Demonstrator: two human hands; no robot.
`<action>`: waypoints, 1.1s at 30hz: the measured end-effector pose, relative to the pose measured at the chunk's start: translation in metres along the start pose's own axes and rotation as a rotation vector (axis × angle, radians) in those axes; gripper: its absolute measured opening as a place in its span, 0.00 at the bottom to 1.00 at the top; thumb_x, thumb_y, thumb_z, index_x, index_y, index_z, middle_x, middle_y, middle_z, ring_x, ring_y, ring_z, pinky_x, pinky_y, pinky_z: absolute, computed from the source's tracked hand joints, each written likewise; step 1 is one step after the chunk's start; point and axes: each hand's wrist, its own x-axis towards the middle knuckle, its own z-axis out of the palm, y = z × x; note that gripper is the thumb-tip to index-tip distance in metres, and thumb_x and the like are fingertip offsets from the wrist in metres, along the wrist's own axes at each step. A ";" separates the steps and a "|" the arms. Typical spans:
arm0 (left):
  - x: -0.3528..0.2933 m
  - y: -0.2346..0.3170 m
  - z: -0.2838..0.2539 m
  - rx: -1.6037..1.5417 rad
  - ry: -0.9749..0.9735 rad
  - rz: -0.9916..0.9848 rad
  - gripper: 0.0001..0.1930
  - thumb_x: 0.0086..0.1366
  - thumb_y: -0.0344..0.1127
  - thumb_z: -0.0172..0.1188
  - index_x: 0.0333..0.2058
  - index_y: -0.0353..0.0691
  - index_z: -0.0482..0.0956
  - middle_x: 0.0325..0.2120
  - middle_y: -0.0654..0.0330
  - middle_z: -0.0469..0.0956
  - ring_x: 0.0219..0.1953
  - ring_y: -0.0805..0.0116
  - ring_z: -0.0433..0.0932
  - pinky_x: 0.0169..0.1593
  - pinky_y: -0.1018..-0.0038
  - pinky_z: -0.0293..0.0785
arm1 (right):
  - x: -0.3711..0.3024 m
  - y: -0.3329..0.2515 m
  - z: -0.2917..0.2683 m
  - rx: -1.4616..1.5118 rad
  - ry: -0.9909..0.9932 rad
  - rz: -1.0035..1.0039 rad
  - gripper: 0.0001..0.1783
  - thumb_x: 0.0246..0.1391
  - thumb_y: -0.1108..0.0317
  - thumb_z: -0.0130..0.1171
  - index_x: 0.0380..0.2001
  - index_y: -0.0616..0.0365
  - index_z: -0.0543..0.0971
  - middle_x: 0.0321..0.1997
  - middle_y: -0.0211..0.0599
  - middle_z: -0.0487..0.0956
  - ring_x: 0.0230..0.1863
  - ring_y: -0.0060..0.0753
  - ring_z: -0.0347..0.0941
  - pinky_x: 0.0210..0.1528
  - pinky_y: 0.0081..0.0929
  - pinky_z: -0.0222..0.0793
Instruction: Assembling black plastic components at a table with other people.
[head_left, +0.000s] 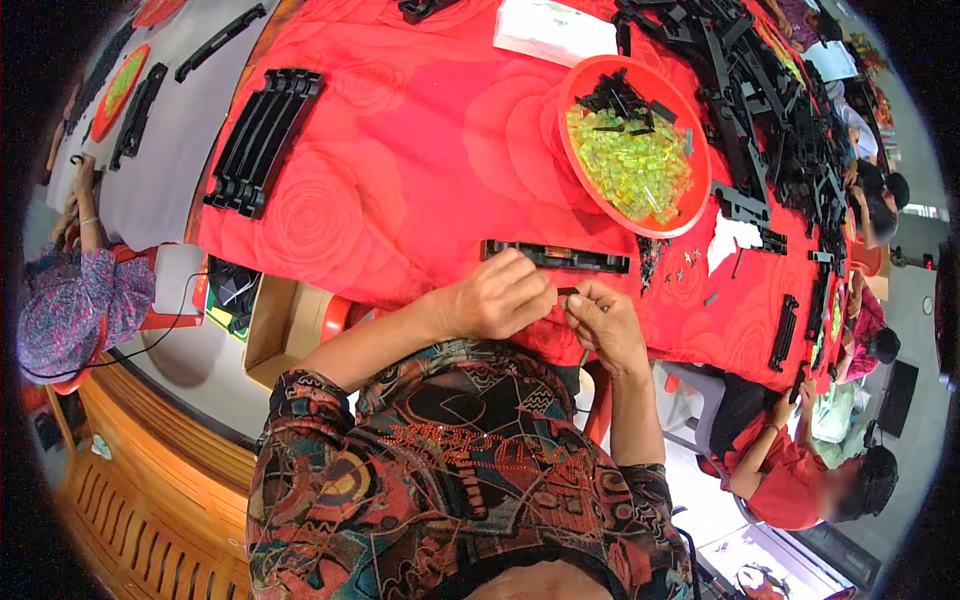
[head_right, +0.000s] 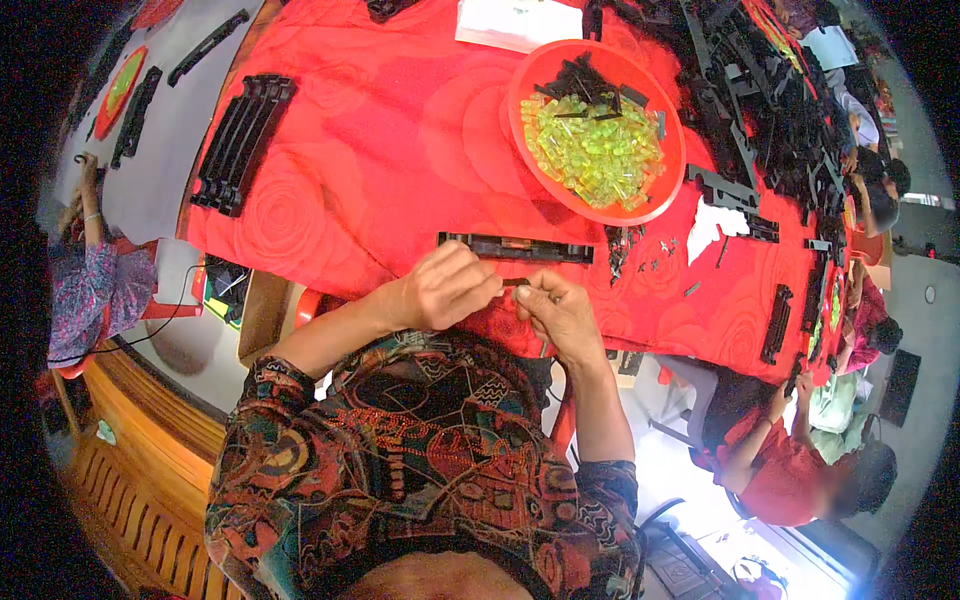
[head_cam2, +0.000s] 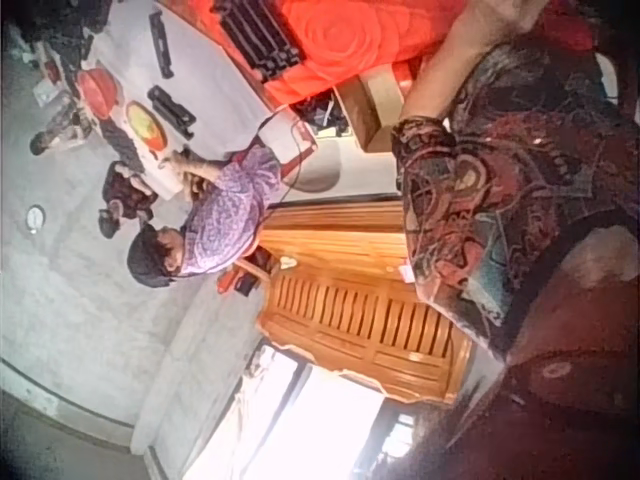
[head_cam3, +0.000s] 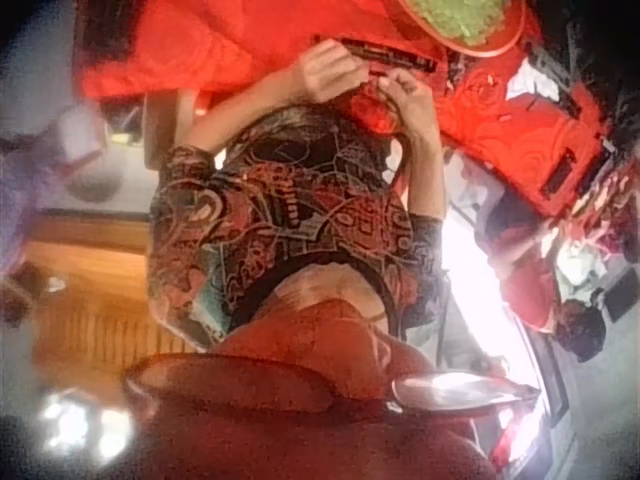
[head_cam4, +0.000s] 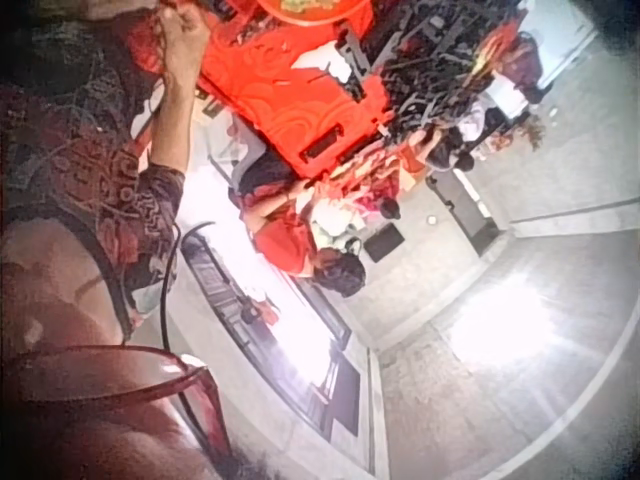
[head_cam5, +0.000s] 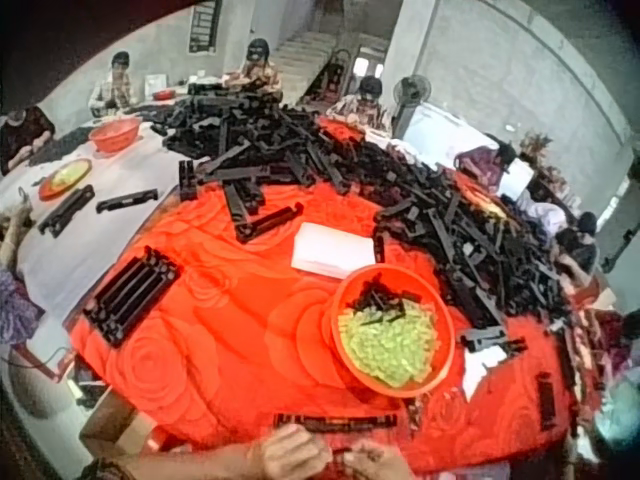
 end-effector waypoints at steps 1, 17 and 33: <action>-0.001 0.002 0.001 0.002 -0.004 0.026 0.10 0.49 0.29 0.62 0.31 0.33 0.75 0.28 0.57 0.72 0.26 0.66 0.70 0.28 0.71 0.67 | 0.000 0.002 0.000 -0.043 0.043 -0.009 0.09 0.56 0.63 0.59 0.30 0.56 0.75 0.19 0.24 0.72 0.13 0.10 0.55 0.13 0.13 0.47; -0.007 0.009 0.011 -0.053 -0.055 0.033 0.13 0.48 0.32 0.64 0.33 0.35 0.76 0.33 0.58 0.72 0.32 0.63 0.72 0.35 0.68 0.71 | 0.002 0.006 -0.012 -0.021 0.088 -0.005 0.06 0.52 0.70 0.62 0.26 0.56 0.75 0.19 0.20 0.71 0.15 0.08 0.57 0.15 0.12 0.47; -0.010 -0.024 -0.002 0.066 -0.292 -0.346 0.16 0.49 0.33 0.66 0.38 0.40 0.76 0.34 0.58 0.71 0.37 0.60 0.70 0.40 0.65 0.67 | 0.046 0.012 -0.001 -0.382 0.541 -0.402 0.07 0.49 0.72 0.64 0.23 0.64 0.79 0.14 0.15 0.63 0.17 0.08 0.52 0.18 0.15 0.46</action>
